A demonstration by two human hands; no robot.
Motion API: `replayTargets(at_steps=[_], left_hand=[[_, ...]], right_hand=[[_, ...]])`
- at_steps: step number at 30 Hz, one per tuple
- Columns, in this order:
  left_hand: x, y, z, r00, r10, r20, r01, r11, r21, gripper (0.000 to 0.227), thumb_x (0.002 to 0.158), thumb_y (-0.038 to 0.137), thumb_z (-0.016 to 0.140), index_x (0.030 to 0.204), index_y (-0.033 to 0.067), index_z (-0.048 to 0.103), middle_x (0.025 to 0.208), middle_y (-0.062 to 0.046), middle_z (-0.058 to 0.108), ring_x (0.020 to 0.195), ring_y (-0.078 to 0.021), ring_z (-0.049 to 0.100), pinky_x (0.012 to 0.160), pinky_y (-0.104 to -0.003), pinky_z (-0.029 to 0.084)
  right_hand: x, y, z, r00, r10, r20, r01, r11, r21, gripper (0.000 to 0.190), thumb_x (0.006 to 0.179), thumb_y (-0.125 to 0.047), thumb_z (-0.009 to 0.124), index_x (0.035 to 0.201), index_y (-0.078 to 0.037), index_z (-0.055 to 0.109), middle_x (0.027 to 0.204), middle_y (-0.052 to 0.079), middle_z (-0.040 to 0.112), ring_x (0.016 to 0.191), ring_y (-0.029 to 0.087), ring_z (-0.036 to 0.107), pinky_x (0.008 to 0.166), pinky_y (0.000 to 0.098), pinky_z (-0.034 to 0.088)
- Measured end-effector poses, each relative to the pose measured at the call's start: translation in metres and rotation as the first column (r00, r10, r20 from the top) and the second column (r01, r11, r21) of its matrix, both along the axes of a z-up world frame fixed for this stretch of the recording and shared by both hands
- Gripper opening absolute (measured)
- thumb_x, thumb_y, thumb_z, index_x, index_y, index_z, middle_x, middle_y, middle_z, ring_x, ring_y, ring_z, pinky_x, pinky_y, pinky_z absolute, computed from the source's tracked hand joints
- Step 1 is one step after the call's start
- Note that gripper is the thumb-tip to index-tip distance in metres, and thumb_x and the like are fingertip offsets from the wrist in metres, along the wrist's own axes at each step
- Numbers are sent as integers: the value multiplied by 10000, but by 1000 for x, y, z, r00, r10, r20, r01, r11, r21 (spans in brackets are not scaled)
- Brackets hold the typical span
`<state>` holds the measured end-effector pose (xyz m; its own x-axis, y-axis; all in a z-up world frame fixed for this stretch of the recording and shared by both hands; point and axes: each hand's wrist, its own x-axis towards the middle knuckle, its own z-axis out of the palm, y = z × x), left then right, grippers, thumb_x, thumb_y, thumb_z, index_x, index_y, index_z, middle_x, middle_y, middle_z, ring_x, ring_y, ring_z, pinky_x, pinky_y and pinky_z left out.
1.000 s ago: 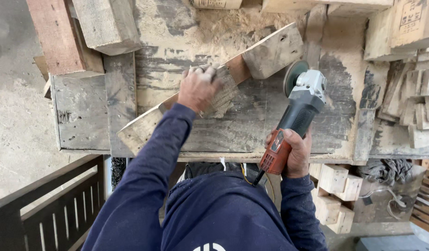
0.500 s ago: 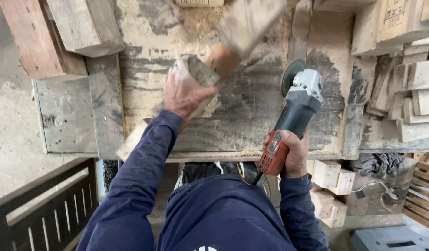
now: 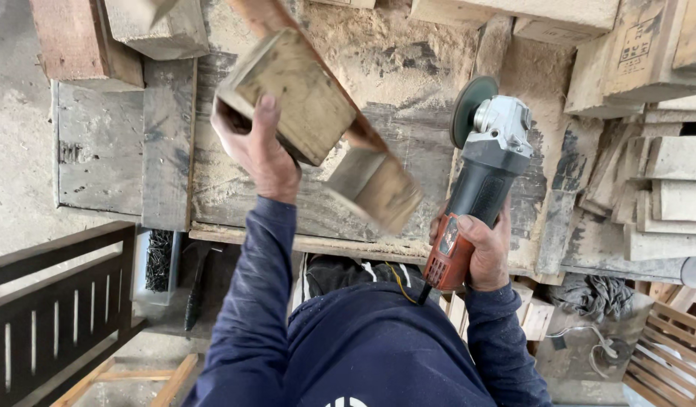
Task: The person uses an angle grinder with a sanding disc to smooth the surfaces of small wooden blocks arranged on a workbench. They reposition the blocks periodically to access different sides and continue sanding until the clip ends.
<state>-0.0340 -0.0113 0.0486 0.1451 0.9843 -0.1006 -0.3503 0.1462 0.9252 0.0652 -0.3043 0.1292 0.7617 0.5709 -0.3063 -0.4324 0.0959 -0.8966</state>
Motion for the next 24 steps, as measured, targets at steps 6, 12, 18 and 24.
replayTargets(at_steps=[6, 12, 18, 24], left_hand=[[-4, -97, -80, 975, 155, -161, -212, 870, -445, 1096, 761, 557, 718, 1553, 59, 145, 1575, -184, 232, 1336, -377, 487, 1027, -517, 541], [-49, -155, -122, 763, -466, -448, 251, 852, -459, 359, 889, 290, 684, 836, -61, 737, 706, -150, 731, 576, -234, 682, 565, -392, 546], [-97, -124, -82, 344, -491, -800, 427, 841, -332, 409, 879, 404, 745, 978, 6, 744, 860, -196, 740, 793, -292, 712, 753, -413, 545], [-109, -87, -35, 314, 43, -948, 813, 504, 292, 979, 758, 552, 823, 1532, 115, 412, 1509, -242, 450, 1394, -422, 413, 1158, -627, 282]], right_hand=[[9, -7, 2, 998, 70, 10, -69, 997, -45, 672, 844, -164, 724, 1414, -5, 406, 974, 200, 646, 736, 280, 703, 626, 409, 626], [5, 6, 4, 995, 95, 0, -95, 995, -39, 685, 837, -155, 698, 1431, -48, 374, 983, 196, 651, 758, 278, 706, 629, 403, 611], [-4, 29, 1, 992, 124, 7, -124, 992, 25, 701, 858, -182, 699, 1475, -63, 389, 988, 196, 641, 765, 287, 699, 642, 423, 620], [-20, 48, -5, 997, 69, -26, -68, 998, 7, 691, 838, -180, 695, 1440, -50, 384, 974, 181, 644, 741, 281, 698, 619, 410, 608]])
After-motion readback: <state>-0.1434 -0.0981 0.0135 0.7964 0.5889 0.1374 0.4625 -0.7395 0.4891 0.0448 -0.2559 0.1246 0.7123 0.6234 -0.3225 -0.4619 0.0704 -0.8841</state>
